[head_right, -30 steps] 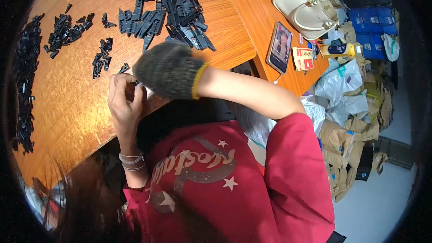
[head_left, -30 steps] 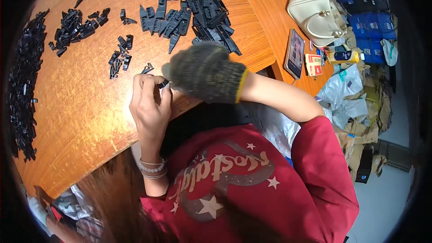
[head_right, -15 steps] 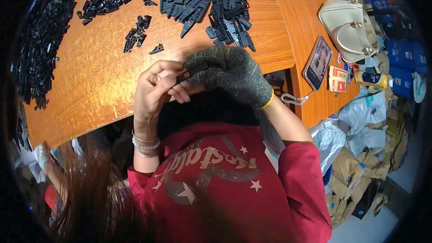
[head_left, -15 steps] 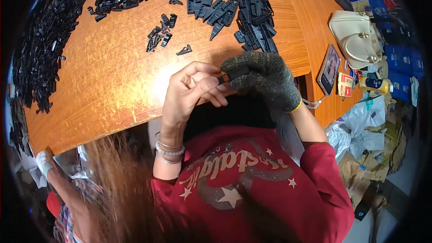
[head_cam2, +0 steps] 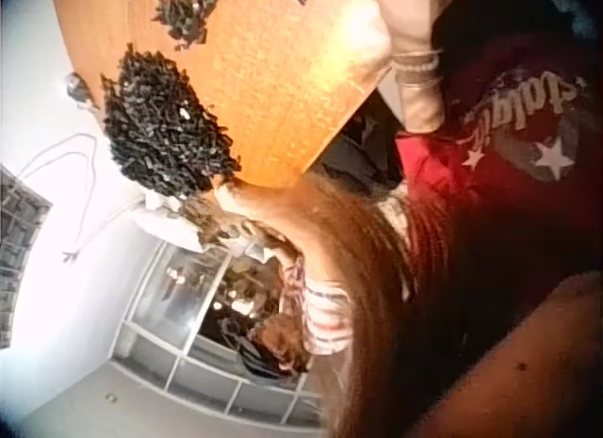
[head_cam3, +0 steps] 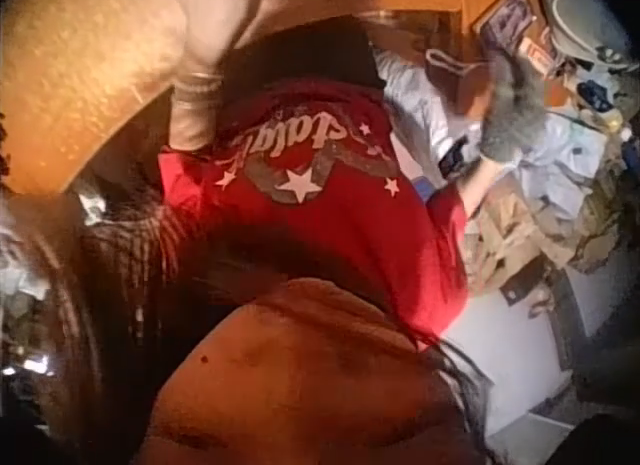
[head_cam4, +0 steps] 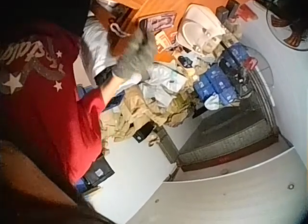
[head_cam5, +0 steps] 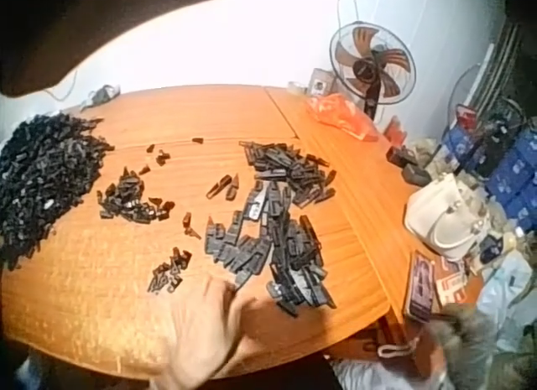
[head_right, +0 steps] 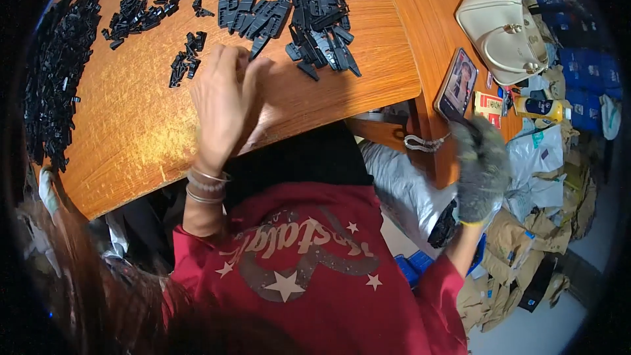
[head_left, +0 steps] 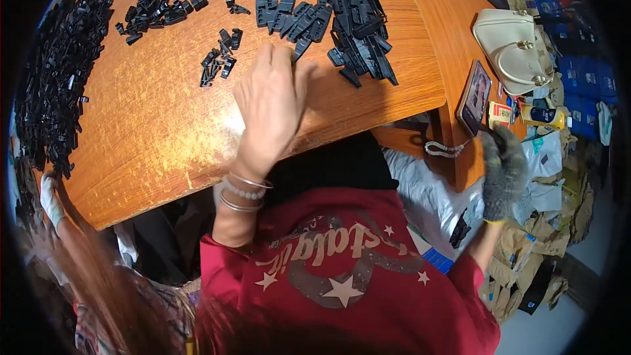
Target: Assembling small black plastic hardware components by hand at a workbench.
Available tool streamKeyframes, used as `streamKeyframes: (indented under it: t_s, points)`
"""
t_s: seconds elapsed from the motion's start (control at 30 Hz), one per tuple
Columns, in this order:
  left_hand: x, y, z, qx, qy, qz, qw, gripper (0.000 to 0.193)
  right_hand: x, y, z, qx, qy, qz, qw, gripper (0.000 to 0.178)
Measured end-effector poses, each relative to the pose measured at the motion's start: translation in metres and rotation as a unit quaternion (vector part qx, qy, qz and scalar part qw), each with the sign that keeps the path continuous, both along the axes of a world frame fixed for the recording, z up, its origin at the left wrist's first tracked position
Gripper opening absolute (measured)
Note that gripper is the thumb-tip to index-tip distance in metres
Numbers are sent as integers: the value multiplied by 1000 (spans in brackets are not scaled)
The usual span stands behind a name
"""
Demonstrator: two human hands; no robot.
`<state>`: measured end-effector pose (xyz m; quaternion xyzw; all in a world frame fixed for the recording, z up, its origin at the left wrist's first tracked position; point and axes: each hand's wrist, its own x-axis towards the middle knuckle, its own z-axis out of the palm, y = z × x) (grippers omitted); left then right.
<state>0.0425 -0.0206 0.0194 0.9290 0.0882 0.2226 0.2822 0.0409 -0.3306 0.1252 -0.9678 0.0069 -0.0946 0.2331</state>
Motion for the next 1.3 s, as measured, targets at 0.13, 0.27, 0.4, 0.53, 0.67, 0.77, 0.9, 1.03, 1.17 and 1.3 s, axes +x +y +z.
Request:
streamKeyframes:
  t_s: [0.13,0.27,0.4,0.53,0.67,0.77,0.9,1.03,1.17,1.3]
  points:
    - [12,6,-2,90,10,-23,996,20,-27,-104,16,-519,252,-36,816,26]
    - [-1,13,-4,69,34,-13,997,17,-13,-76,27,-437,304,28,846,27]
    - [-27,12,9,48,32,7,998,19,14,17,4,-230,46,260,937,21]
    - [-49,15,9,-68,26,0,997,15,32,117,-33,-153,9,405,901,41]
    - [-62,14,11,-190,32,-132,972,8,40,142,-78,-184,-37,595,782,45]
    - [-58,30,15,-220,19,-20,975,8,44,142,-87,-122,-15,573,810,38]
    - [-34,38,0,0,9,29,1000,25,47,150,-75,-45,112,508,853,35]
    - [-30,27,-6,38,69,9,997,16,40,149,-70,-48,111,455,882,33]
    - [-44,28,1,-44,71,-66,994,10,36,149,-80,55,91,395,912,30]
    - [-52,35,-1,-250,97,-74,960,11,45,151,-81,139,179,379,897,28]
